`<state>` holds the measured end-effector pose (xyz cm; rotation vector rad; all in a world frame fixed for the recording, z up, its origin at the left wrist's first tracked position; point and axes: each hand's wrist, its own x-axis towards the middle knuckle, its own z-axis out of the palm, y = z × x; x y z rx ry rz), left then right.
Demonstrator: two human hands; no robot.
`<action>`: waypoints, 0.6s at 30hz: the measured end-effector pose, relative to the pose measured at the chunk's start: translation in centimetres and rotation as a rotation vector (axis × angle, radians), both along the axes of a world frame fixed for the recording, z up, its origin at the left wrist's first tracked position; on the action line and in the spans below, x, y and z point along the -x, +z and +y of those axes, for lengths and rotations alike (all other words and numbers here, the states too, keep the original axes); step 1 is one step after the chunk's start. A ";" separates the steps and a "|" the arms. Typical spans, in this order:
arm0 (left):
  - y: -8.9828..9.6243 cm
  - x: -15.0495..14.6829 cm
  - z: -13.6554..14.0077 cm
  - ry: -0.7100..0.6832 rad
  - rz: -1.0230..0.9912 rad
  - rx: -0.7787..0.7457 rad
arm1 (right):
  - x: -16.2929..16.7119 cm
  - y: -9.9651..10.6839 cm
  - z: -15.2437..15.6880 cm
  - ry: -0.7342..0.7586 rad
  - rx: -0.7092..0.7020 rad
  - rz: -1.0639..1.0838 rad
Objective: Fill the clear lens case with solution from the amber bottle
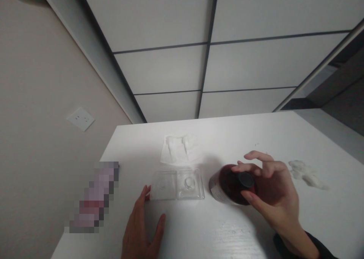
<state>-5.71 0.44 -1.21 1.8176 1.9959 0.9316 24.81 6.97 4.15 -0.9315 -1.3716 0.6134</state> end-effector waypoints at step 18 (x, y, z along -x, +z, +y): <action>-1.0 2.5 0.0 -0.115 0.065 0.041 | -0.1 0.5 -0.4 -0.039 0.014 -0.263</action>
